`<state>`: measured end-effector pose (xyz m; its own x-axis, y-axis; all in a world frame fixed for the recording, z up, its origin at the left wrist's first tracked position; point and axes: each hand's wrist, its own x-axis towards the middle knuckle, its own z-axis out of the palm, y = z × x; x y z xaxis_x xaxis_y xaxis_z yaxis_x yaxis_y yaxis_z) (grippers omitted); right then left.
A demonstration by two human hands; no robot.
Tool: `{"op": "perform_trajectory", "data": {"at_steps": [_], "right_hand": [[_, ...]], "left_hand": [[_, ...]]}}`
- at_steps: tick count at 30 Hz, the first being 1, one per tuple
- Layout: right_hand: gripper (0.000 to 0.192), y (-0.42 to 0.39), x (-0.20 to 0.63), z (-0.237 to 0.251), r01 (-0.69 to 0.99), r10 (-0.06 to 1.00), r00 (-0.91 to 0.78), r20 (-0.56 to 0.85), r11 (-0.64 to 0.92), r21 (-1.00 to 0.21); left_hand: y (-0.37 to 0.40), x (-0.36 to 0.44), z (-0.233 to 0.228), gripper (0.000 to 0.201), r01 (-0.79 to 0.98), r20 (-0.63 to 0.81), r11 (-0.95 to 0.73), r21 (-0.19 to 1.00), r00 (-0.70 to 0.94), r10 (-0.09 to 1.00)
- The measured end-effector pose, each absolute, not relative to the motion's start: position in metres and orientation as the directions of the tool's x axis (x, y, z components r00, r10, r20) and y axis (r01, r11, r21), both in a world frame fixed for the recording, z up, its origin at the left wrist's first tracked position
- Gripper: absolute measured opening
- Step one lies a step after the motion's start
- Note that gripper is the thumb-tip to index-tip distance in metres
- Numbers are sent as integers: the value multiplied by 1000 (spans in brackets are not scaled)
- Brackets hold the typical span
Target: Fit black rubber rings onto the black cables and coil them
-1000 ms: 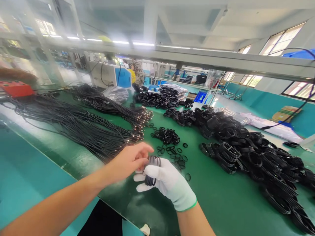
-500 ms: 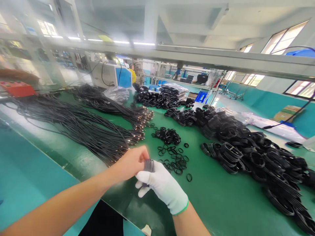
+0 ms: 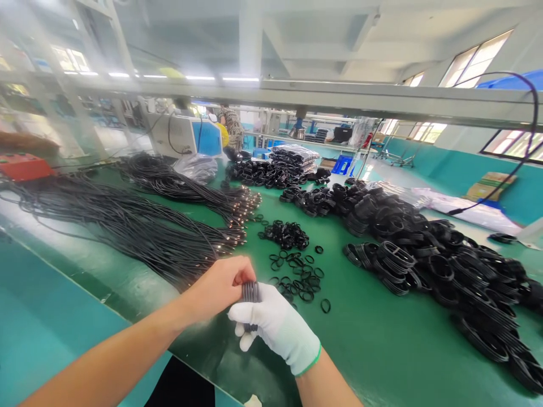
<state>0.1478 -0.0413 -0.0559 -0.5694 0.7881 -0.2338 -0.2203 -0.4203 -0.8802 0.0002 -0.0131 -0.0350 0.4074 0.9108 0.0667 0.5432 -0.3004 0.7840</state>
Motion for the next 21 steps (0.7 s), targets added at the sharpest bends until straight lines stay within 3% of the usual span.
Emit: {"op": "perform_trajectory", "data": {"at_steps": [5,10,15,21], "right_hand": [[28,-25,177,-52,-363,883,-433,-183,-356,-861],[36,-6,218,-52,-542,985,-94,-145,-173,-823],[35,-7,220,-56,-561,983,-138,-122,-179,-808],[43,-8,206,-55,-497,984,-66,-163,-174,-850]], "left_hand": [[17,-5,-30,23,507,38,-332,795,505,862],[60,16,-53,5,607,96,-394,690,464,881],[73,49,-83,8,597,72,-403,694,499,864],[58,39,-67,7,433,-10,-242,868,502,865]]}}
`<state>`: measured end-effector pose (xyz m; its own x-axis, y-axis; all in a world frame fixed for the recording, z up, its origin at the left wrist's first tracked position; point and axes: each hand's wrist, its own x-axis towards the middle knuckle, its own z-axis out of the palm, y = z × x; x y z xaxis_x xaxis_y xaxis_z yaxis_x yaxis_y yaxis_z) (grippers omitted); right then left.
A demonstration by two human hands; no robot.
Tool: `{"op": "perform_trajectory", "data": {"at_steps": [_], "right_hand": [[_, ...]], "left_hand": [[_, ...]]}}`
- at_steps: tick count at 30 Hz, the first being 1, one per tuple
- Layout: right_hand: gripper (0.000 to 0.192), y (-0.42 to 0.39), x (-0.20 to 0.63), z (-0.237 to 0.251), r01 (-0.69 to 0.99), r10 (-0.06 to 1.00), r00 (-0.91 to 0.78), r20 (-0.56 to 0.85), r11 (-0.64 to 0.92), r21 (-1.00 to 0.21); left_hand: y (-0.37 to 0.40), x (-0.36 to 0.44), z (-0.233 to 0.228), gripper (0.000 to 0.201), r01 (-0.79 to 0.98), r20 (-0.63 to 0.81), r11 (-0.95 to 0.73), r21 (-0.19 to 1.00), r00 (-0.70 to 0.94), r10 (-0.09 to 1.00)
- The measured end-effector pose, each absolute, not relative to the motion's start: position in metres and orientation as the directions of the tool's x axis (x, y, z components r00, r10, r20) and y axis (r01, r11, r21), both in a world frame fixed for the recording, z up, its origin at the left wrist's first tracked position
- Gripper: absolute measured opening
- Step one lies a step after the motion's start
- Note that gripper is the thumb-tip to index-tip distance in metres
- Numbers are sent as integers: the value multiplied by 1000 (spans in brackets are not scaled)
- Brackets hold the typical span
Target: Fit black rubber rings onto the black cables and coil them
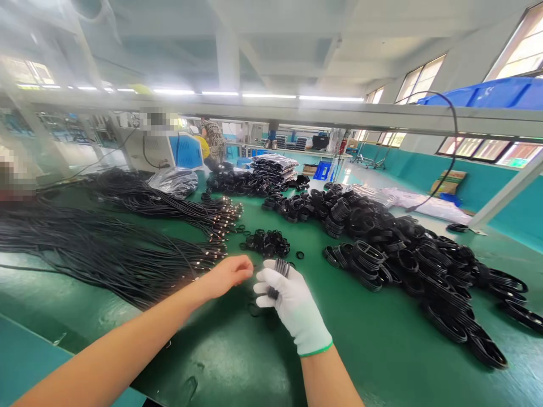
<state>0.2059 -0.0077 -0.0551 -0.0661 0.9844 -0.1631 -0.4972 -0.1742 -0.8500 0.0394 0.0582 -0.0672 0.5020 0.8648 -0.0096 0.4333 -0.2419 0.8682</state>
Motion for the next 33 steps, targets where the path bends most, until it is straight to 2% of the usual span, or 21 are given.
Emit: {"op": "perform_trajectory", "data": {"at_steps": [5,7,10,12,13,15,17,18,20,22,23,25,27,28,31,33], "right_hand": [[51,-4,182,-63,-440,988,28,-155,-127,-889],[50,-6,174,-67,-452,987,13,-158,-135,-882],[45,-12,170,-69,-520,984,-57,-168,-173,-837],[48,-17,171,-70,-579,972,-181,-149,-228,-782],[49,-20,173,-70,-609,955,-273,-112,-262,-749],[46,-23,176,-68,-641,890,-456,22,-311,-702],[37,-26,179,-64,-620,814,-564,140,-305,-723],[33,-27,180,-62,-587,797,-582,159,-277,-760],[28,-28,181,-57,-494,791,-595,140,-223,-841],[25,-29,181,-53,-410,809,-580,91,-194,-891],[25,-29,181,-51,-384,820,-567,71,-187,-904],[25,-29,180,-48,-360,846,-531,44,-178,-916],[30,-28,180,-44,-328,899,-436,26,-132,-936],[33,-27,180,-42,-291,930,-367,16,-98,-952],[42,-27,179,-36,-155,970,-240,-36,-75,-985],[50,-28,177,-36,-97,951,-298,-80,-114,-989]], "left_hand": [[22,37,-55,17,238,-73,-56,970,501,862],[12,40,-59,17,194,-85,-4,981,447,890],[4,38,-65,16,178,-48,-17,984,353,934],[-2,32,-62,20,71,-21,-4,997,355,935],[-5,28,-59,20,-43,-18,37,998,380,925],[-10,17,-50,21,-299,-9,163,940,456,890],[-13,6,-41,21,-410,24,253,877,562,826],[-13,0,-37,20,-374,23,273,886,624,781],[-9,-8,-29,16,-146,-40,209,967,722,691],[-4,-14,-20,8,186,-131,-15,983,745,654],[-2,-15,-15,5,327,-145,-163,931,740,657],[-1,-17,-3,4,494,-108,-421,761,736,669],[-3,-17,7,8,565,-49,-546,619,721,691],[-5,-17,11,16,587,-15,-564,581,701,713],[-6,-17,13,43,609,42,-515,603,621,783],[-5,-17,8,52,587,53,-473,657,589,806]]}}
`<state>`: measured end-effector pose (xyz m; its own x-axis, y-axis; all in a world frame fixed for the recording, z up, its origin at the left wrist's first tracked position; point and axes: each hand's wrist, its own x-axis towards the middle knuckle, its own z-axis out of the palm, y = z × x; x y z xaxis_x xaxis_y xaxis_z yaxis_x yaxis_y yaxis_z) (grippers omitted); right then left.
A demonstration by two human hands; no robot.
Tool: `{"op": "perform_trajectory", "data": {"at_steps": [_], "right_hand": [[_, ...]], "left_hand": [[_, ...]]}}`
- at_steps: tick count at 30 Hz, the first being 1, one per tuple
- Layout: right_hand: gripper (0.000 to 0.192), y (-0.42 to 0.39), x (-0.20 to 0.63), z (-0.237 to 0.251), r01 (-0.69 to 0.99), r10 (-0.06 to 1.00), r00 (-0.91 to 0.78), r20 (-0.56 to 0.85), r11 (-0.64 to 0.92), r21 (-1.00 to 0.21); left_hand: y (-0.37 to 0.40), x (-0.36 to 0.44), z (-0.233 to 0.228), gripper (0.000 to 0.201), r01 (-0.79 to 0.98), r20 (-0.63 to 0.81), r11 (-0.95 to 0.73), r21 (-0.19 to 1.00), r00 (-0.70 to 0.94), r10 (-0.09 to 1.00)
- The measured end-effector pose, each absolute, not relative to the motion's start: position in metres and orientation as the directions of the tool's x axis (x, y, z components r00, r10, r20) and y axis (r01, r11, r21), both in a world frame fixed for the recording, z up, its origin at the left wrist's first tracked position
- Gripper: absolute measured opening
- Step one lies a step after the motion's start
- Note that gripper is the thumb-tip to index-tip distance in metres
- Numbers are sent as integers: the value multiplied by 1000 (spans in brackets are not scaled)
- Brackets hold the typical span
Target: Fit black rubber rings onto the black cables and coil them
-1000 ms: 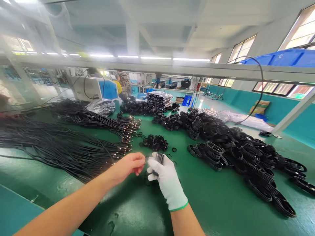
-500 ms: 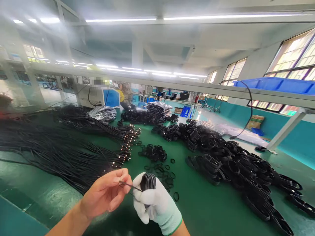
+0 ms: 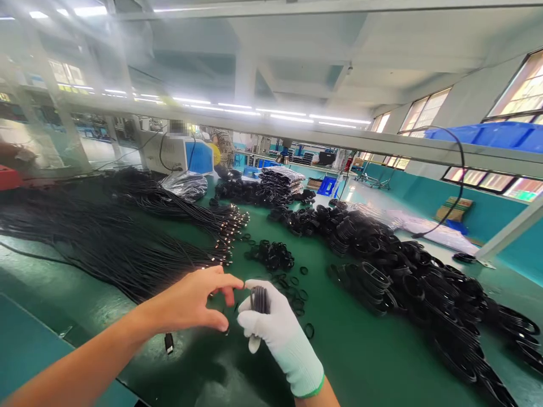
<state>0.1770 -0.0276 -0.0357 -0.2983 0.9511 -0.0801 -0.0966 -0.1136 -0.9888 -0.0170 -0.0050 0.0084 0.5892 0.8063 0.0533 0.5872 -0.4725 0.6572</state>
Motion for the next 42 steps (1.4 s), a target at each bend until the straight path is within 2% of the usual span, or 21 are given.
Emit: {"op": "perform_trajectory", "data": {"at_steps": [3,5,8,11,13,15,17,19,21,23,25,27,30,33,36,39,42], "right_hand": [[63,-27,172,-45,-21,910,-388,-142,-163,-986],[77,-25,168,-56,35,906,-383,-180,-181,-983],[103,-21,165,-72,198,940,-245,-237,-191,-962],[110,-22,164,-78,319,985,-123,-120,-75,-945],[105,-25,163,-75,337,986,-164,-5,52,-940],[95,-27,163,-69,359,976,-219,14,94,-929],[71,-29,164,-62,395,979,-204,-6,77,-916],[42,-30,167,-56,415,987,-158,38,101,-904],[31,-32,172,-51,307,970,-238,50,124,-943],[37,-33,177,-48,48,898,-440,5,29,-998],[43,-35,180,-48,-218,812,-584,29,-122,-968],[45,-35,181,-51,-388,803,-587,104,-166,-907],[50,-34,176,-58,-466,794,-586,165,-163,-869],[54,-32,172,-62,-488,783,-589,199,-148,-860],[57,-30,173,-62,-486,803,-568,178,-154,-860],[58,-29,176,-63,-459,800,-586,127,-198,-866],[56,-27,176,-67,-440,762,-640,99,-257,-860]], "left_hand": [[-5,-16,-2,61,551,35,-432,714,588,808],[-7,-13,-7,64,538,28,-427,727,597,801],[-13,-4,-11,61,575,28,-448,684,594,804],[-15,5,-12,52,666,11,-484,568,582,813],[-9,8,-11,50,710,-20,-512,484,594,804],[1,6,-9,48,719,-102,-526,454,629,771],[13,1,-8,34,685,-196,-515,515,679,707],[21,-3,-10,16,621,-220,-482,618,726,652],[23,-5,-16,18,582,-200,-443,682,731,652],[18,-6,-23,21,592,-244,-383,710,716,654],[11,-6,-26,18,593,-323,-256,763,694,643],[5,-8,-24,14,489,-323,-73,870,674,665],[1,-9,-12,15,175,-212,131,976,613,761],[1,-3,-6,18,-39,-148,208,977,576,804],[1,1,-7,21,-99,-36,98,990,499,866],[-1,0,-5,30,68,94,-142,987,465,880],[-4,-1,1,47,228,194,-381,896,572,797]]}}
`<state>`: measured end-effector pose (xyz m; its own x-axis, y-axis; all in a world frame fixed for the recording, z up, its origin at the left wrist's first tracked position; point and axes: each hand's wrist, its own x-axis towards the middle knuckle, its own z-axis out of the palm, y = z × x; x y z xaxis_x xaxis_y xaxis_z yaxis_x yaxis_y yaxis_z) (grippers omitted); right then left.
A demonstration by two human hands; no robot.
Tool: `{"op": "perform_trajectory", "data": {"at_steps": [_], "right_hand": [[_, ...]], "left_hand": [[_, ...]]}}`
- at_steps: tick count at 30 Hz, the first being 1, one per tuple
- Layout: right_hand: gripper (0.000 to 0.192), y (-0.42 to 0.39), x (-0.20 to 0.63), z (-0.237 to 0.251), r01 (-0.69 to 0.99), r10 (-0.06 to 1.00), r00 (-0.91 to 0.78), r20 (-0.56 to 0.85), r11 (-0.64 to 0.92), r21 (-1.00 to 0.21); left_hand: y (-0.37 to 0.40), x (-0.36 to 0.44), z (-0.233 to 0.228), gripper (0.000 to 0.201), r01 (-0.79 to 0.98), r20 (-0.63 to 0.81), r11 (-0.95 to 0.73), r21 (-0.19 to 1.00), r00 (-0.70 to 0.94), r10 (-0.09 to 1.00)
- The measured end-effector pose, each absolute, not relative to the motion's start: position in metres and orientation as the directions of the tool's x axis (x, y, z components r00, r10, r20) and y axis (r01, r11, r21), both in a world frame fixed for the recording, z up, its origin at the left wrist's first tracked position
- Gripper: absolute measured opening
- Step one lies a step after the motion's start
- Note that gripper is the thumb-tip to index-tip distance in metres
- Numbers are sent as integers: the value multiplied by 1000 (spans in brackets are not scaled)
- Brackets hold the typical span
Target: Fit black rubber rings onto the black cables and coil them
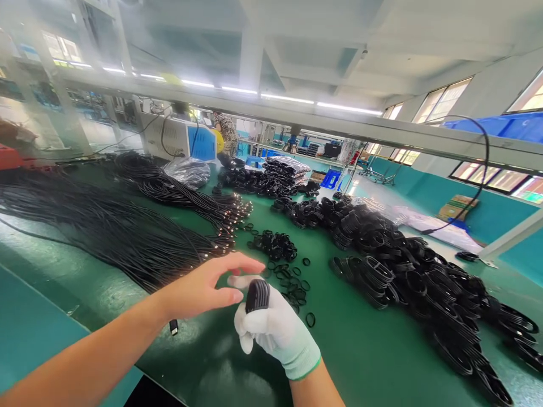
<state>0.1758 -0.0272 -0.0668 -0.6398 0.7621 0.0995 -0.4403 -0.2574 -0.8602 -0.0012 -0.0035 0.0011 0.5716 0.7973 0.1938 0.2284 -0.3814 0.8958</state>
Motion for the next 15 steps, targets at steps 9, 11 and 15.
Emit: {"op": "perform_trajectory", "data": {"at_steps": [9,11,15], "right_hand": [[40,-25,162,-75,-592,763,-645,-38,-530,-608],[49,-25,160,-74,-575,707,-700,-97,-639,-511],[53,-25,161,-74,-527,702,-706,-86,-604,-598]], "left_hand": [[20,-7,-3,33,402,97,-401,824,596,797],[28,-15,-8,44,274,63,-355,894,708,704],[37,-21,-17,44,97,73,-242,965,791,608]]}}
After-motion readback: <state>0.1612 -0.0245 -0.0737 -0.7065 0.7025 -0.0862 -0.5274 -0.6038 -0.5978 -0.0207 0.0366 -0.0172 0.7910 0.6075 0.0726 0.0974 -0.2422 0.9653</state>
